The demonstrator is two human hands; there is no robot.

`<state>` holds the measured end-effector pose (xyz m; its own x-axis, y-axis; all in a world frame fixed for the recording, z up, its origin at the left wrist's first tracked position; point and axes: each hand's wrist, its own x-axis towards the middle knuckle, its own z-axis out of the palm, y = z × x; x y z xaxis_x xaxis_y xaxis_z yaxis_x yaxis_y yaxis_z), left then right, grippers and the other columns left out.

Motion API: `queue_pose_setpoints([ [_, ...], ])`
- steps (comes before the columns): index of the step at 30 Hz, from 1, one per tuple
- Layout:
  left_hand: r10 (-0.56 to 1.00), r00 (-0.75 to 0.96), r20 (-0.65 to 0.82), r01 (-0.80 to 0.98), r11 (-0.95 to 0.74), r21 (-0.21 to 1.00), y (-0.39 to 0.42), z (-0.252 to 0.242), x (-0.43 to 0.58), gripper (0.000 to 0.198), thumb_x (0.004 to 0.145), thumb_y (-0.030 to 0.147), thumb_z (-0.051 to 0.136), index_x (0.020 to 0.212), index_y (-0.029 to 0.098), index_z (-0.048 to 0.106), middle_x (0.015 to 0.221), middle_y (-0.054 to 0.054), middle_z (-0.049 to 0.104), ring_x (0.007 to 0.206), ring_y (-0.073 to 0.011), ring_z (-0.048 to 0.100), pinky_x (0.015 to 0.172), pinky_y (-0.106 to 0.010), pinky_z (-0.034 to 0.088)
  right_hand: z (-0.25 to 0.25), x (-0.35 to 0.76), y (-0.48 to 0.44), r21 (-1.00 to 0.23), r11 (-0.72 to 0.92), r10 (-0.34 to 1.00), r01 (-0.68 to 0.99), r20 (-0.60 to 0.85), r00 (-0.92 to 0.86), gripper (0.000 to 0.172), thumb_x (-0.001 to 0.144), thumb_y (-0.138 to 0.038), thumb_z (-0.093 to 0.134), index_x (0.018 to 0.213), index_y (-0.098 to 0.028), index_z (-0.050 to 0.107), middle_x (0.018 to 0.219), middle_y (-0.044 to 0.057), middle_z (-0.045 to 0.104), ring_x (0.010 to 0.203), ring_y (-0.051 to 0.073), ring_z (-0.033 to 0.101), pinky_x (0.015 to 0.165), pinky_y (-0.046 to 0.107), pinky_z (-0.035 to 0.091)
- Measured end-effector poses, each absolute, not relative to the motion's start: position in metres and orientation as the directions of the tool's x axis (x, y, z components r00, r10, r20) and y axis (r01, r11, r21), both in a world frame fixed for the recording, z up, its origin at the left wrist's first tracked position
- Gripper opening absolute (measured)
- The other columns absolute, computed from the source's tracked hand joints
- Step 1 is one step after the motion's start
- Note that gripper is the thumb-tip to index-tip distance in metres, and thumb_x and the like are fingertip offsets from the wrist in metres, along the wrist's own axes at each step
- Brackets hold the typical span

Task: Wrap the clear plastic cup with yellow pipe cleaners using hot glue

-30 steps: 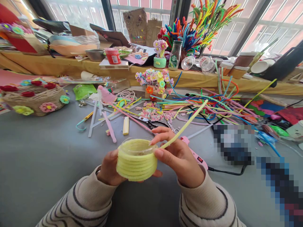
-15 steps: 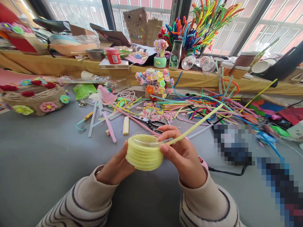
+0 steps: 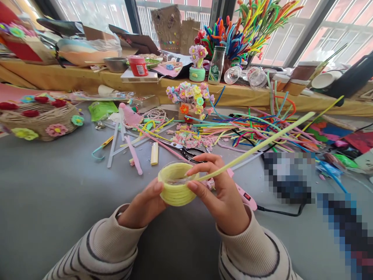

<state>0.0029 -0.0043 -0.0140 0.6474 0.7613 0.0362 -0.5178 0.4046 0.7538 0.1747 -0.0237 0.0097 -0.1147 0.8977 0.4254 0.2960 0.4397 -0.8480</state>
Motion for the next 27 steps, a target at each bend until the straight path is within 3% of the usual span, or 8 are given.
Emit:
queue_pose_setpoints([
  [8, 0.753, 0.653, 0.083, -0.525, 0.371, 0.766, -0.0051, -0.0146, 0.0044, 0.051, 0.073, 0.036, 0.063, 0.12, 0.018, 0.052, 0.117, -0.012, 0.062, 0.113, -0.0319, 0.052, 0.093, -0.043, 0.04, 0.01, 0.1733, -0.0251, -0.834, 0.469, 0.883, 0.292, 0.454, -0.121, 0.01, 0.083, -0.027, 0.057, 0.092, -0.027, 0.058, 0.105, 0.003, 0.052, 0.109, 0.02, 0.042, 0.091, 0.035, 0.035],
  [21, 0.813, 0.582, 0.025, -0.518, 0.347, 0.782, -0.0066, -0.0124, 0.0062, 0.05, 0.07, 0.035, 0.065, 0.116, 0.017, 0.056, 0.117, -0.012, 0.062, 0.113, -0.0325, 0.052, 0.092, -0.042, 0.041, 0.0095, 0.1714, -0.0258, -0.829, 0.464, 0.884, 0.312, 0.456, -0.104, 0.011, 0.082, -0.029, 0.056, 0.093, -0.026, 0.058, 0.107, 0.006, 0.051, 0.106, 0.022, 0.044, 0.085, 0.037, 0.038],
  [27, 0.781, 0.624, 0.039, -0.519, 0.376, 0.768, -0.0047, -0.0141, 0.0048, 0.052, 0.071, 0.036, 0.064, 0.118, 0.017, 0.053, 0.119, -0.013, 0.06, 0.114, -0.0334, 0.051, 0.091, -0.044, 0.041, 0.0079, 0.1705, -0.0255, -0.825, 0.47, 0.881, 0.314, 0.461, -0.108, 0.011, 0.083, -0.028, 0.057, 0.094, -0.027, 0.058, 0.107, 0.005, 0.051, 0.106, 0.021, 0.043, 0.09, 0.039, 0.035],
])
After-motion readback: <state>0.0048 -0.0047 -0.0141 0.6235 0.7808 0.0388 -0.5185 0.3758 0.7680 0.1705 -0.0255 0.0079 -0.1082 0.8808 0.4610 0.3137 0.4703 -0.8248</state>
